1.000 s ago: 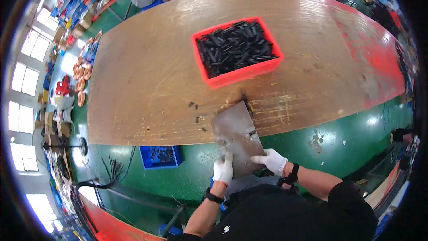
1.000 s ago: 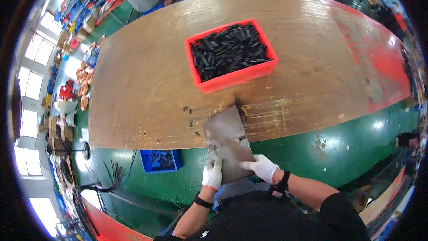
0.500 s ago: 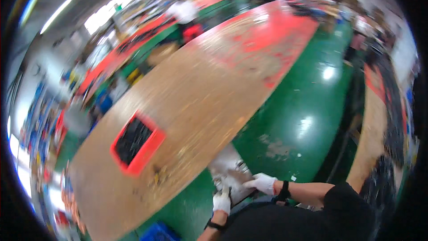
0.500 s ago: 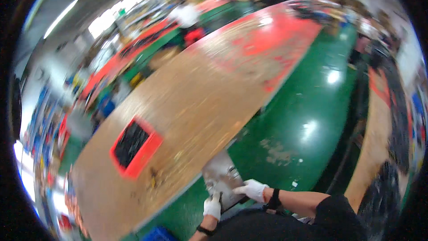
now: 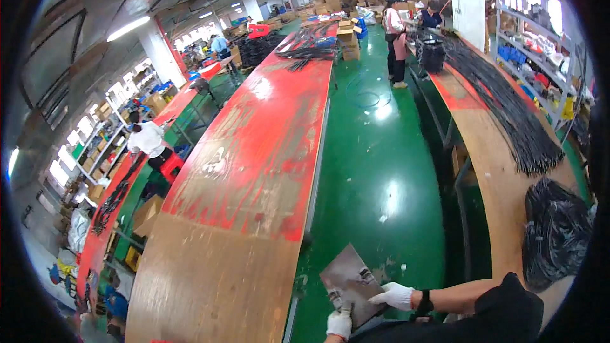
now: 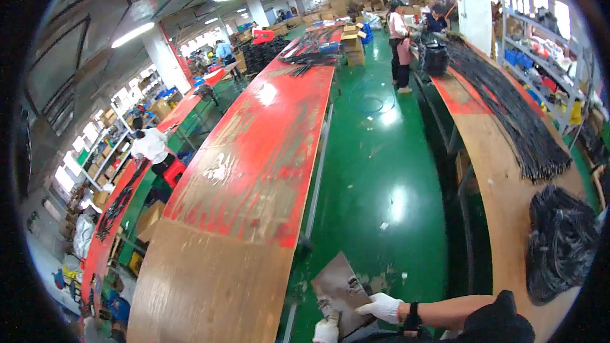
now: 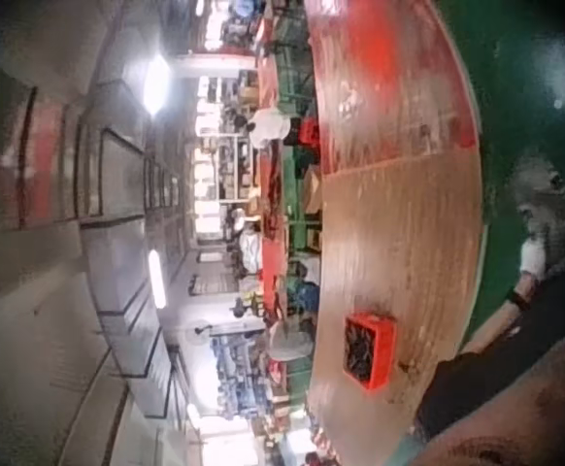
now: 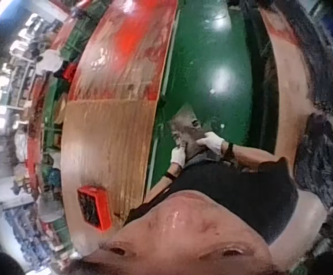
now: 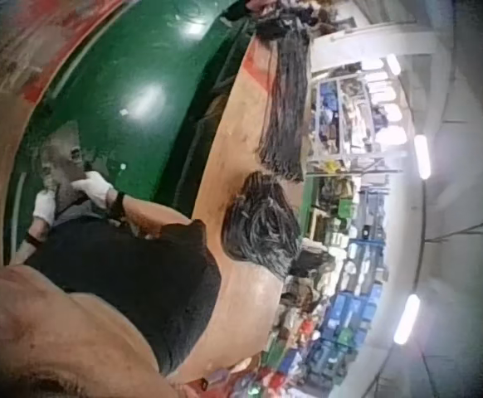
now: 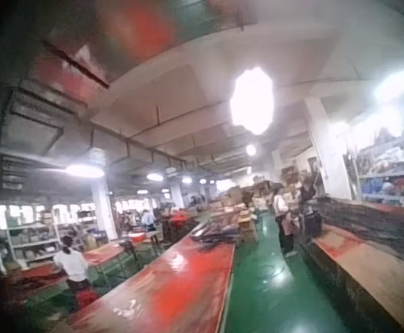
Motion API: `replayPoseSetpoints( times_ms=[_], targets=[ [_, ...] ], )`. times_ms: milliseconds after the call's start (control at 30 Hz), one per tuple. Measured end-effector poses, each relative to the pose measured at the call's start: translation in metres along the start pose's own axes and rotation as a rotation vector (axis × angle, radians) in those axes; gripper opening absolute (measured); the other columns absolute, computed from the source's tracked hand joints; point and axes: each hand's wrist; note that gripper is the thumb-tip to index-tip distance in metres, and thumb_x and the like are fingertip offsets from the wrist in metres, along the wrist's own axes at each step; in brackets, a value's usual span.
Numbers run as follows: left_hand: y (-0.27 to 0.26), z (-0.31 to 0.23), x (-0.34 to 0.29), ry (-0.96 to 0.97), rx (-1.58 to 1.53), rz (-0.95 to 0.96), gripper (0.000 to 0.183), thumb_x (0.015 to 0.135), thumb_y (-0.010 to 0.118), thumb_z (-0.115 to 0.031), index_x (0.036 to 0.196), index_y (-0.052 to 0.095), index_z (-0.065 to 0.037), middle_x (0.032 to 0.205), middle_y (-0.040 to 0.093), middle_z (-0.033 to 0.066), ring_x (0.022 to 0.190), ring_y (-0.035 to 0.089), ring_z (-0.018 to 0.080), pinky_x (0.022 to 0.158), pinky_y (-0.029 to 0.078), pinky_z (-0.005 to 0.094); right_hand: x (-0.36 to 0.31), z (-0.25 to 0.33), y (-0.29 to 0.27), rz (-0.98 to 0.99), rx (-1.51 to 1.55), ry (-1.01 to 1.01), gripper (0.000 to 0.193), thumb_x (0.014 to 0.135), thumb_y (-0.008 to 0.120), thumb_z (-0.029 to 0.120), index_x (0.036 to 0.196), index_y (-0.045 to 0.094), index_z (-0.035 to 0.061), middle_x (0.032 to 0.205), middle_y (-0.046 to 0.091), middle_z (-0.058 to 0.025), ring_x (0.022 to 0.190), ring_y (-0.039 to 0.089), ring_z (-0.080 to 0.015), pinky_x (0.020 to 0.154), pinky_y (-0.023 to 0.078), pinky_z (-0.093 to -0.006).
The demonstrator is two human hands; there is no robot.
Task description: Assembling wire harnesses by attaching small plastic caps or sleeves to bundles of wires using a jig.
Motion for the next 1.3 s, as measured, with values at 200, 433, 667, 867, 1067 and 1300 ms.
replayPoseSetpoints(
  times_ms=[200,433,667,867,1067,1300],
  targets=[
    [0.04,-0.1,0.249,0.626,0.502,0.062,0.074,0.108,0.041,-0.068,0.129,0.069,-0.003,0.108,0.077,0.024,0.105,0.072,0.046,0.091,0.057,0.0508,0.039,0.122,-0.192,-0.142,0.005,-0.122,0.044,0.096,0.079,0.03,0.123,0.077,-0.0044,0.115,0.08,-0.0082,0.104,0.068,-0.0156,0.094,0.054,-0.0336],
    [0.133,-0.437,0.41,0.243,-0.153,0.597,0.088,0.107,0.042,-0.074,0.15,0.057,0.001,0.149,0.063,0.0146,0.134,0.061,0.0252,0.111,0.048,0.0396,0.044,0.289,-0.397,-0.094,-0.232,0.148,0.047,0.097,0.079,0.03,0.127,0.074,-0.0057,0.109,0.081,-0.0077,0.1,0.071,-0.0159,0.094,0.056,-0.0347],
    [0.217,-0.608,0.54,0.298,-0.156,0.719,0.076,0.108,0.05,-0.066,0.136,0.068,0.001,0.134,0.072,0.0137,0.114,0.07,0.024,0.101,0.056,0.0406,0.195,0.318,-0.636,-0.026,-0.498,-0.085,0.039,0.094,0.081,0.026,0.119,0.078,-0.0038,0.102,0.081,-0.0092,0.097,0.074,-0.0173,0.086,0.058,-0.0354],
    [0.221,-0.76,0.604,0.06,-0.421,0.641,0.08,0.105,0.053,-0.07,0.141,0.064,0.001,0.135,0.071,0.0129,0.117,0.069,0.0255,0.101,0.057,0.0411,0.282,0.433,-0.795,-0.157,0.228,-0.087,0.041,0.101,0.072,0.03,0.124,0.074,-0.0031,0.115,0.077,-0.007,0.103,0.07,-0.0171,0.091,0.055,-0.0348],
    [0.236,-0.926,0.698,-0.006,-0.825,0.684,0.078,0.103,0.053,-0.073,0.151,0.056,-0.011,0.148,0.063,0.0074,0.13,0.063,0.0307,0.109,0.054,0.0539,0.396,0.547,-0.866,-0.619,0.065,-0.22,0.044,0.105,0.065,0.027,0.131,0.064,-0.0088,0.123,0.073,-0.0164,0.108,0.067,-0.0208,0.098,0.054,-0.0386],
    [0.285,-1.104,0.895,-0.001,-0.811,0.511,0.082,0.105,0.054,-0.069,0.161,0.046,-0.01,0.159,0.052,0.0066,0.141,0.054,0.029,0.115,0.049,0.0488,0.641,0.569,-1.092,-0.832,0.071,-0.264,0.039,0.104,0.067,0.029,0.111,0.071,-0.0086,0.094,0.075,-0.0094,0.084,0.063,-0.0173,0.078,0.054,-0.0402]
  ],
)
Point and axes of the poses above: each hand's wrist, its own x-axis towards the middle knuckle, its own y-axis out of the palm, z = x × y
